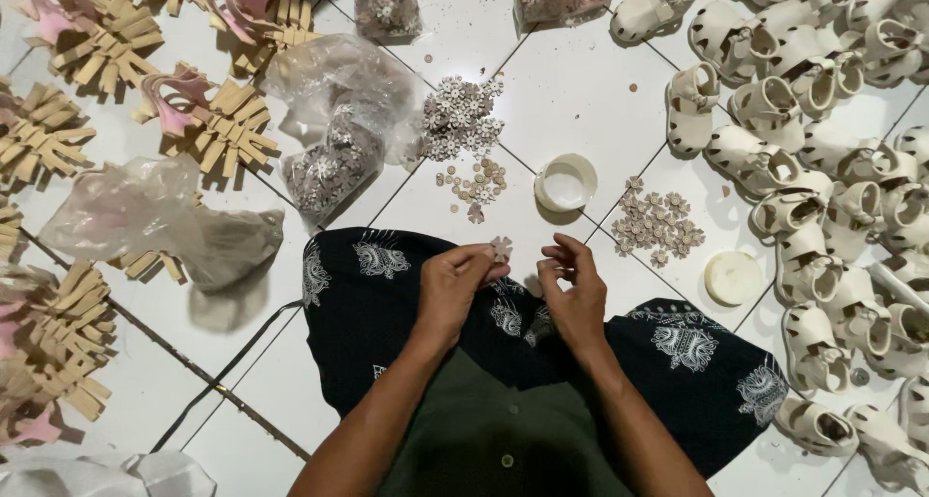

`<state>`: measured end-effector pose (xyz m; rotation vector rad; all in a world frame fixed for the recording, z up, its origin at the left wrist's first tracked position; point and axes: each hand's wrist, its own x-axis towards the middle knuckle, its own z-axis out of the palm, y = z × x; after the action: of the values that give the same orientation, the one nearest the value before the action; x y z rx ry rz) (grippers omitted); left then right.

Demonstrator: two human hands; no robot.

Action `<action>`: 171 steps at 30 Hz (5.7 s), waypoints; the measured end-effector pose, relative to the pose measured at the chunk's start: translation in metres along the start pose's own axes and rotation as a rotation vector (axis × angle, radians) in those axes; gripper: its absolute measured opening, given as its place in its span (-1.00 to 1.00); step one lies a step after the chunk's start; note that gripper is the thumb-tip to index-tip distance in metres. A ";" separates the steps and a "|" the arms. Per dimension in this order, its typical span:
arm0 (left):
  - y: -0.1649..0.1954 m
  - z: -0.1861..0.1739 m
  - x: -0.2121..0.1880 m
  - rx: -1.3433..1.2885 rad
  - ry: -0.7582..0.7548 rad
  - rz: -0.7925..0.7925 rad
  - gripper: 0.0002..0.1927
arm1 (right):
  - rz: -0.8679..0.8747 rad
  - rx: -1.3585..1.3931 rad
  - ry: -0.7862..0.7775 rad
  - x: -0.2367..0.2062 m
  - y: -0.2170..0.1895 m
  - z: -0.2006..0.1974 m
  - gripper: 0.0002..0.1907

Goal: The person sits on the floor and repeatedly picks up small flower-shaped pieces and pins, then joins them together by hand. They place the assembled units into a small white container and continue the process with additional pieces from the surrounding piles.

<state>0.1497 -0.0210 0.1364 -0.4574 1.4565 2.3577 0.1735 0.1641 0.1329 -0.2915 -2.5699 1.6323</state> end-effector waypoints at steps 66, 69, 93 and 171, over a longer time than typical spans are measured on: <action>0.004 0.010 -0.001 -0.034 -0.204 -0.010 -0.72 | -0.078 0.222 -0.022 0.008 -0.053 -0.018 -0.60; 0.005 0.011 -0.002 -0.004 -0.193 -0.010 -0.73 | 0.057 0.337 -0.086 0.009 -0.049 -0.012 -0.56; 0.017 0.015 -0.011 0.083 -0.201 -0.023 -0.80 | 0.136 0.395 -0.095 0.002 -0.056 -0.010 -0.54; -0.006 -0.056 0.029 0.293 0.071 0.067 -0.76 | 0.088 -0.190 -0.093 0.036 0.048 -0.004 -0.51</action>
<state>0.1318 -0.0658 0.0956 -0.4237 1.8401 2.1454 0.1442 0.1949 0.0903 -0.3544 -2.8262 1.4615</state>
